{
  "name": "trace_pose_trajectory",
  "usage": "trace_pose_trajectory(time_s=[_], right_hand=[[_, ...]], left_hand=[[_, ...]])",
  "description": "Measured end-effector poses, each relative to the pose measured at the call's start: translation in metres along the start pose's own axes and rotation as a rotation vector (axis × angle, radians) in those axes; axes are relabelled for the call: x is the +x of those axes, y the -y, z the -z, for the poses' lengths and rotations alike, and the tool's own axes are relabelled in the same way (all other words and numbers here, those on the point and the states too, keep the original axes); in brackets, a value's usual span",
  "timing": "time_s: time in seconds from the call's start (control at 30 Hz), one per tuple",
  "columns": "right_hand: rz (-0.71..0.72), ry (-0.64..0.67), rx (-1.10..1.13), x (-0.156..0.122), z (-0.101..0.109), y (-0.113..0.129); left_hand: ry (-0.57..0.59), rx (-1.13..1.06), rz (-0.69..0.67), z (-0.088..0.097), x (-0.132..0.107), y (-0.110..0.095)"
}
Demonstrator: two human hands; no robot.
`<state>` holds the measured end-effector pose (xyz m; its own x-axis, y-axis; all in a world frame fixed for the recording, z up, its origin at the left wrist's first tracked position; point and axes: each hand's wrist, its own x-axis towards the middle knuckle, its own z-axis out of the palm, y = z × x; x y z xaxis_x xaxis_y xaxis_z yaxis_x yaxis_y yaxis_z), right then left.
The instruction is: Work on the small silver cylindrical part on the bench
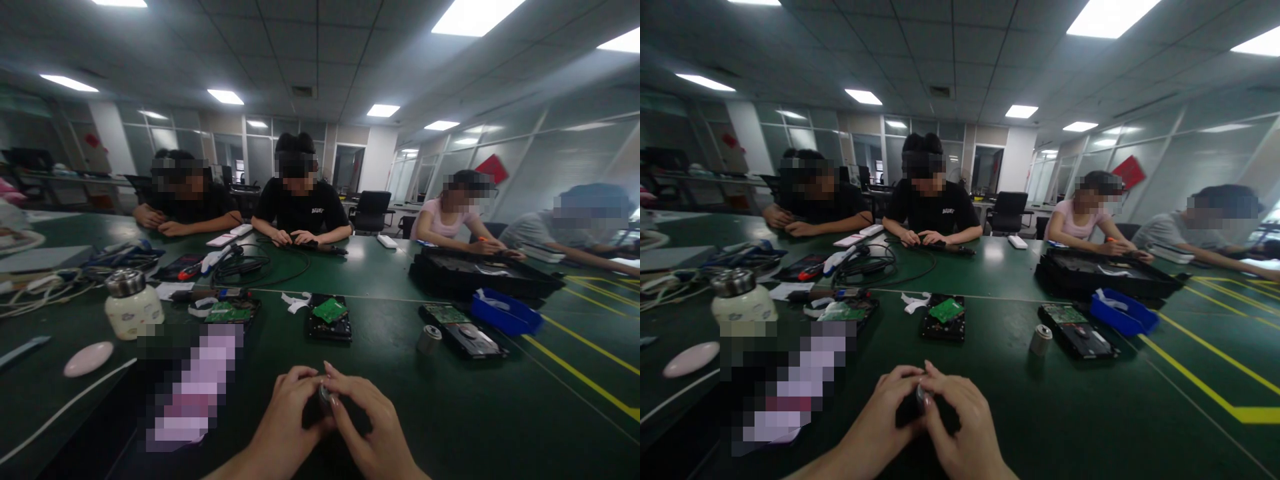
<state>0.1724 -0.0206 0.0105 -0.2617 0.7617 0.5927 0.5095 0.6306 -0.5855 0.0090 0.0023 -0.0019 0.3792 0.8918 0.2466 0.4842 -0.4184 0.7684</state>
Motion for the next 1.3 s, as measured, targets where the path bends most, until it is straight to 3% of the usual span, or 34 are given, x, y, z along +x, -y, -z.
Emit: trace_pose_trajectory(time_s=[0.17,0.37,0.5,0.67,0.77,0.9,1.13,1.2,1.3], right_hand=[[-0.032,0.021,0.018,-0.004,0.003,-0.001],[-0.277,-0.126,0.305,-0.003,0.004,-0.009],[-0.386,-0.011,0.359,0.003,0.004,-0.008],[-0.345,0.166,0.216,0.007,0.004,0.005],[-0.366,0.186,0.172,0.009,0.006,0.009],[-0.388,0.196,0.185,0.009,0.008,0.009],[-0.376,0.188,0.211,0.01,0.008,0.007],[-0.37,0.182,0.197,0.01,0.007,0.007],[-0.35,0.171,0.179,0.009,0.006,0.006]], left_hand=[[-0.118,-0.031,-0.01,0.002,-0.003,-0.003],[-0.159,-0.025,-0.143,0.014,-0.005,-0.014],[-0.182,-0.011,-0.103,0.014,0.002,-0.015],[-0.306,-0.005,-0.118,0.012,0.007,-0.009],[-0.4,0.15,0.038,0.015,0.005,-0.004],[-0.256,0.342,0.264,0.018,0.001,0.001],[-0.235,0.416,0.237,0.017,-0.003,0.005],[-0.278,0.377,0.24,0.016,-0.003,0.003],[-0.377,0.258,0.093,0.015,-0.002,-0.001]])
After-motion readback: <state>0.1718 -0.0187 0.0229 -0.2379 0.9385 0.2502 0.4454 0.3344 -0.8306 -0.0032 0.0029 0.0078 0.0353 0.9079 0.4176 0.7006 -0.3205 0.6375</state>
